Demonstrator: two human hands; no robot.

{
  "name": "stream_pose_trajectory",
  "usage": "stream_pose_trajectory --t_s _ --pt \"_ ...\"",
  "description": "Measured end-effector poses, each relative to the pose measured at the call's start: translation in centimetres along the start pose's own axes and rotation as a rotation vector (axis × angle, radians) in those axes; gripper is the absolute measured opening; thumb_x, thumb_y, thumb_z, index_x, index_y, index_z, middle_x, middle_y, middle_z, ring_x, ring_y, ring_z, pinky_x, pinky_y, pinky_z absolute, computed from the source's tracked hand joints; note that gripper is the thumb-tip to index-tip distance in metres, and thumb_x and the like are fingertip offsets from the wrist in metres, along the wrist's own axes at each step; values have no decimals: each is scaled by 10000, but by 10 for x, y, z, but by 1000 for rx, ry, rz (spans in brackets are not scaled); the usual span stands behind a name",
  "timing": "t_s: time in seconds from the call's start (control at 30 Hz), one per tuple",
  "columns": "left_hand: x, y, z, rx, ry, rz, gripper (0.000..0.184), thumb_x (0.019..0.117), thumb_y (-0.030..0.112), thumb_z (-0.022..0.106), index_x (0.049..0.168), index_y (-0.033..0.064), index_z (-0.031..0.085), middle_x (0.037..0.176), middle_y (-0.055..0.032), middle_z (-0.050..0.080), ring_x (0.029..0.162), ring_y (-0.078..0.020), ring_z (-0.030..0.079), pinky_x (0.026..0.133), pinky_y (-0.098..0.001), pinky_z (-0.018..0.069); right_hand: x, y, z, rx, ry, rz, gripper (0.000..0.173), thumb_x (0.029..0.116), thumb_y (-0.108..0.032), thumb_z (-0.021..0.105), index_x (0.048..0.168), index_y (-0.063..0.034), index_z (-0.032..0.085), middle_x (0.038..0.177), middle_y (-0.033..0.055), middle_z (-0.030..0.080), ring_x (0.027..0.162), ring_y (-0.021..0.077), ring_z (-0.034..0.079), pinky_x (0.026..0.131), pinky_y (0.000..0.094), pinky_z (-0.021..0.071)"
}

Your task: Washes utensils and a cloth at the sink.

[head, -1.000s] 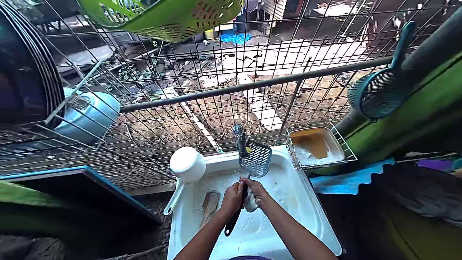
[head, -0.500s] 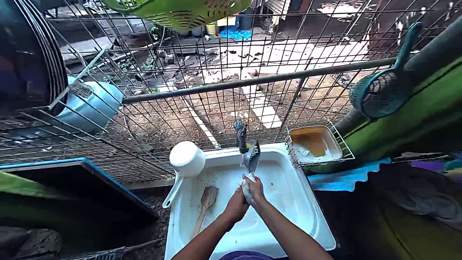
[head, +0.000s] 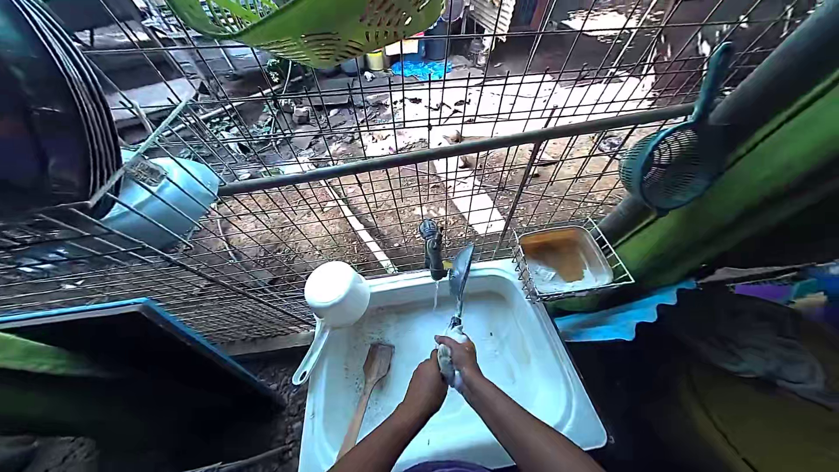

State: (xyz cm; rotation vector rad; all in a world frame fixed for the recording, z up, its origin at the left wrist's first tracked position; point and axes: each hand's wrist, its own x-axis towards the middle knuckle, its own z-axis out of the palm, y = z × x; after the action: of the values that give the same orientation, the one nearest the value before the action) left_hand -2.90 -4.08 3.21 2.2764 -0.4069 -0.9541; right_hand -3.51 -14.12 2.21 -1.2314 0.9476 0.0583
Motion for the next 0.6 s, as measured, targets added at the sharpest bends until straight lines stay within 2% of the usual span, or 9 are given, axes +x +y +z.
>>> stream_pose_trajectory --t_s 0.1,0.17,0.23,0.3,0.33,0.4,0.47,0.53,0.6 --pt "-14 0 -4 -23 -48 23 452 1051 207 562 1392 -81 493 1138 -301 666 1091 -419 664 996 -556 495 19 -23 -7 207 -50 112 140 981 -45 614 1090 42 609 801 100 619 645 154 592 610 313 530" --pt "-21 -5 -2 -100 -64 57 445 1042 229 592 1353 -83 531 1056 -279 676 979 -383 676 937 -530 516 27 -37 -16 428 -137 143 110 1027 -38 483 1001 0 583 635 51 565 487 124 545 472 269 499" --pt "-19 -10 0 -278 -68 52 343 1030 230 615 1231 -48 603 869 -155 630 729 -232 598 731 -401 514 29 -40 -22 555 -277 123 214 1090 -124 400 956 -63 555 606 12 537 486 108 543 478 256 497" --pt "-17 -10 4 -630 -159 21 163 1052 194 567 1010 38 584 631 28 486 471 -51 427 464 -218 386 33 -31 -28 766 -508 64 449 1110 -273 283 766 -148 543 570 -33 576 506 79 601 504 231 530" --pt "-18 -11 4 -841 -264 18 189 1071 191 502 915 95 548 569 77 457 422 -5 375 415 -171 326 35 -26 -31 866 -672 11 508 1094 -319 276 723 -165 587 586 -40 616 544 77 639 543 234 557" --pt "-16 -21 0 -1150 -535 59 246 1070 274 433 865 188 539 567 127 468 410 50 353 395 -110 297 38 -22 -34 901 -877 -55 403 1033 -320 439 742 -178 679 637 -44 657 612 84 669 609 252 578" --pt "-16 -23 0 -1164 -542 28 241 1063 241 436 848 190 532 557 120 459 403 48 348 387 -110 295 36 -29 -34 781 -786 21 354 1007 -268 427 747 -169 645 609 -33 636 574 97 650 586 267 571" --pt "-13 -18 5 -847 -272 -37 213 1073 186 514 872 113 526 551 74 429 412 -7 352 404 -168 308 29 -44 -23 548 -443 109 265 1103 -215 363 920 -124 531 592 -21 535 497 99 571 498 264 530" --pt "-2 -30 11 -377 -93 -44 235 1021 229 636 1031 -5 634 733 -57 546 597 -137 500 593 -319 450 26 -35 -3 375 -80 116 110 1057 -158 532 1045 -54 566 649 3 513 501 85 504 477 247 468"
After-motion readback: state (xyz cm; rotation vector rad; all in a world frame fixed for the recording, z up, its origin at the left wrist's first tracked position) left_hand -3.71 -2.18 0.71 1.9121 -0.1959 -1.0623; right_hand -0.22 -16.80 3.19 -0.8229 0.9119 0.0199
